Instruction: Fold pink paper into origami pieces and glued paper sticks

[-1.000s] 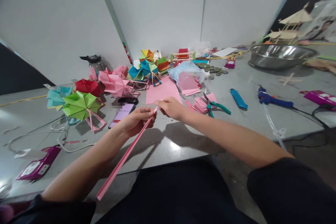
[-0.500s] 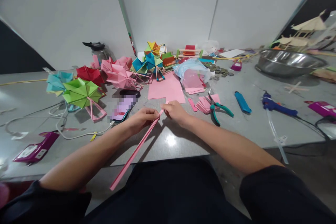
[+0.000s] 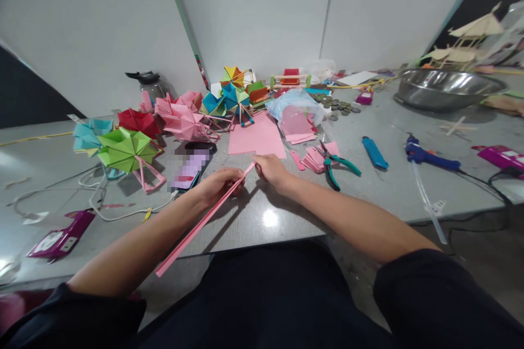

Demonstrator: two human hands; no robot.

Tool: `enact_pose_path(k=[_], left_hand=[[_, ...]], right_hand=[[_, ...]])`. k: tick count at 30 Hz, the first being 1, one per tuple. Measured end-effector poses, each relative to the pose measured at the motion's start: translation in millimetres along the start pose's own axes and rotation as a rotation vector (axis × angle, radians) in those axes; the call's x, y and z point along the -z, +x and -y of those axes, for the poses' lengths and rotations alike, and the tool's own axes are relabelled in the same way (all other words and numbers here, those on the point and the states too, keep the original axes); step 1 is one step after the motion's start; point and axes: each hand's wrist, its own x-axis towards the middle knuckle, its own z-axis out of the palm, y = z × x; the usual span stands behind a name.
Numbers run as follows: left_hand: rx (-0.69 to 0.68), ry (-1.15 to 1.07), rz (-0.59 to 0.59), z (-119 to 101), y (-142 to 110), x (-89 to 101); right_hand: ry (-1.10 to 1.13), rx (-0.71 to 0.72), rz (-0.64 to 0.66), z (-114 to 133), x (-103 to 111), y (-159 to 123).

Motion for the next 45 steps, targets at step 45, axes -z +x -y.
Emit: enact_pose_path(k=[45], left_hand=[[-0.009, -0.256, -0.06, -2, -2, -0.5]], right_hand=[[-0.275, 0.556, -0.444, 122, 109, -86]])
